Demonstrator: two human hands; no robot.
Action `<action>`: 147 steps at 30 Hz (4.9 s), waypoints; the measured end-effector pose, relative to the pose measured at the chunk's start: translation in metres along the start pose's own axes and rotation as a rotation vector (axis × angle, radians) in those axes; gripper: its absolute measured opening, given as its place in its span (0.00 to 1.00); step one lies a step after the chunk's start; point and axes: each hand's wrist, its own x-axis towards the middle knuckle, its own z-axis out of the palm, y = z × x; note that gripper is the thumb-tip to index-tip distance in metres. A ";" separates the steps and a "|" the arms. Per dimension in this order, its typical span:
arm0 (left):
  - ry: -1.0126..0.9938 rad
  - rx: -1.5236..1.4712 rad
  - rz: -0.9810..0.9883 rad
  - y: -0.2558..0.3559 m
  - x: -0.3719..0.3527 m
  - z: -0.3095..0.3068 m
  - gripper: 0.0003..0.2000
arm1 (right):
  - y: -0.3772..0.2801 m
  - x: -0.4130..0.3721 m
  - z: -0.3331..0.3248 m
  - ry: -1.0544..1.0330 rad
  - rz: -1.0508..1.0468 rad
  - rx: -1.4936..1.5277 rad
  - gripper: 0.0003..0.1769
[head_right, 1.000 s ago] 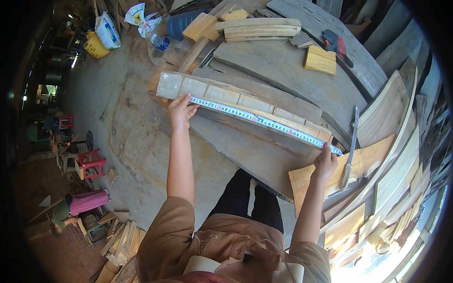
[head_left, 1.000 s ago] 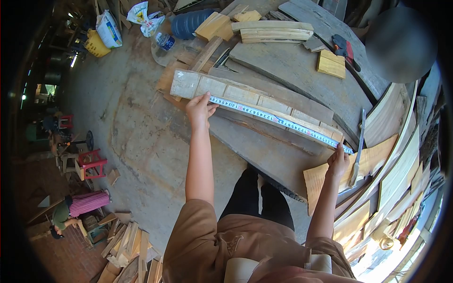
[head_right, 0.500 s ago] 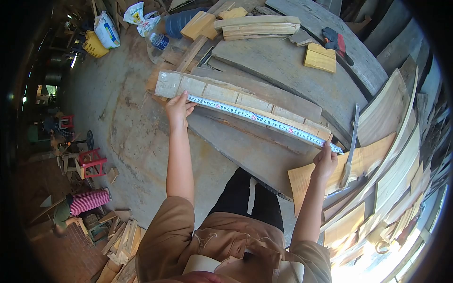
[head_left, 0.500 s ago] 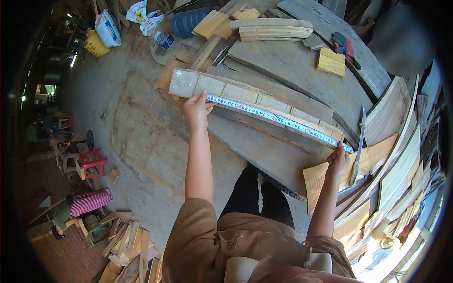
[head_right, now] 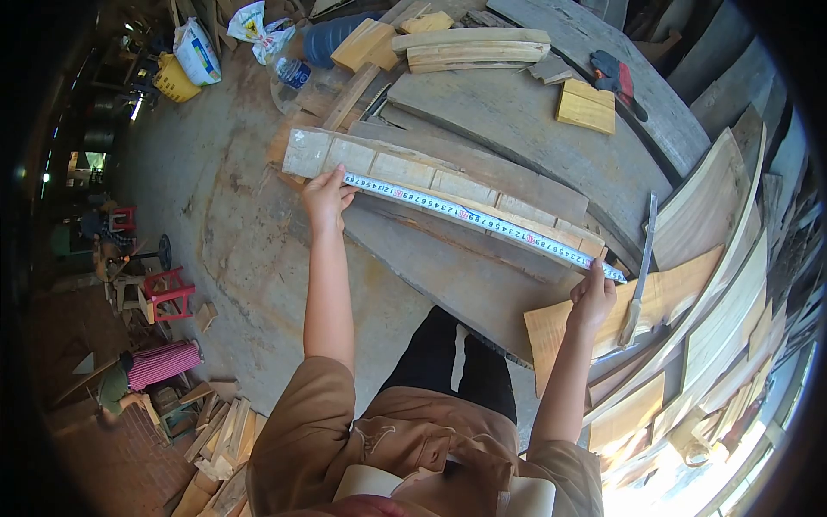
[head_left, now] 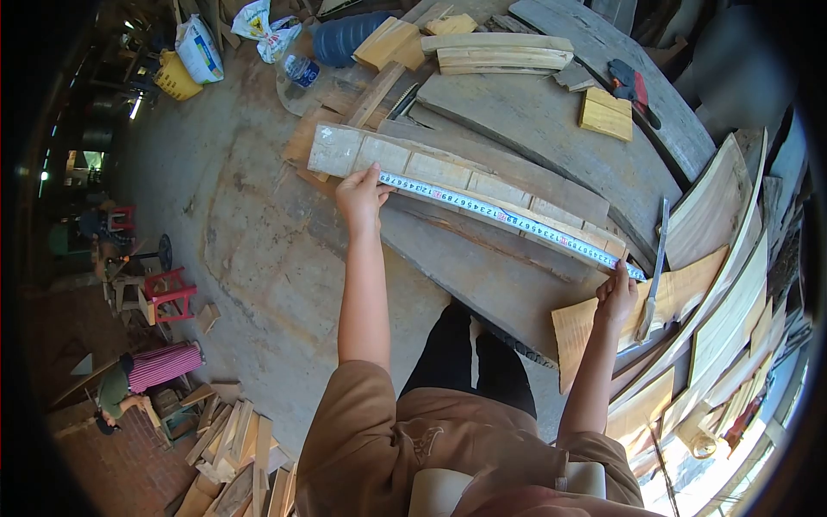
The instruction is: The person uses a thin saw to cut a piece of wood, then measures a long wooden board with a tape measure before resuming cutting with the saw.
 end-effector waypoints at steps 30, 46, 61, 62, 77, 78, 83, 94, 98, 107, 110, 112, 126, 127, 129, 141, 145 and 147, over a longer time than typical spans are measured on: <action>-0.041 0.108 0.072 -0.013 0.026 -0.013 0.11 | 0.008 0.014 -0.022 0.058 0.096 0.125 0.15; -0.055 0.128 0.074 -0.013 0.030 -0.017 0.13 | 0.009 0.020 -0.022 0.079 0.070 0.125 0.13; -0.053 0.169 0.072 -0.008 0.025 -0.017 0.16 | 0.009 0.023 -0.021 0.054 0.123 0.083 0.14; -0.050 0.166 0.073 -0.008 0.025 -0.017 0.16 | 0.010 0.024 -0.021 0.051 0.118 0.080 0.14; -0.061 0.168 0.061 -0.007 0.026 -0.017 0.17 | 0.006 0.025 -0.020 0.075 0.171 0.042 0.11; -0.060 0.171 0.060 -0.007 0.025 -0.017 0.17 | 0.007 0.025 -0.020 0.075 0.173 0.042 0.11; -0.052 0.181 0.059 -0.005 0.023 -0.017 0.16 | 0.007 0.025 -0.020 0.062 0.138 0.041 0.12; -0.045 0.119 0.049 -0.009 0.025 -0.015 0.14 | 0.008 0.027 -0.022 0.044 0.130 -0.001 0.13; -0.048 0.086 -0.011 -0.007 0.027 -0.015 0.14 | -0.001 0.027 -0.029 -0.054 0.214 -0.006 0.13; -0.097 -0.010 -0.079 0.027 0.018 -0.048 0.10 | -0.061 -0.006 -0.029 -0.267 0.180 0.180 0.18; -0.142 -0.102 -0.091 0.033 0.028 -0.061 0.09 | -0.069 -0.017 -0.029 -0.272 0.163 0.269 0.21; -0.171 -0.171 -0.111 0.037 0.037 -0.067 0.09 | -0.067 -0.024 -0.032 -0.290 0.178 0.276 0.22; -0.122 -0.512 -0.205 0.073 0.150 0.023 0.12 | -0.032 -0.052 -0.079 0.158 0.150 -0.008 0.17; -0.077 -0.502 -0.197 0.076 0.152 0.035 0.12 | -0.029 -0.052 -0.082 0.190 0.158 -0.016 0.17; -0.041 -0.495 -0.222 0.078 0.159 0.057 0.12 | -0.025 -0.056 -0.086 0.248 0.168 -0.031 0.16; -0.189 -0.274 -0.445 0.017 0.200 0.091 0.25 | 0.025 -0.084 -0.118 0.417 0.269 -0.125 0.17; -0.115 -0.322 -0.567 0.038 0.191 0.084 0.31 | 0.031 -0.087 -0.117 0.457 0.222 -0.191 0.17; -0.186 -0.309 -0.443 0.053 0.155 0.080 0.31 | 0.030 -0.088 -0.115 0.483 0.190 -0.230 0.18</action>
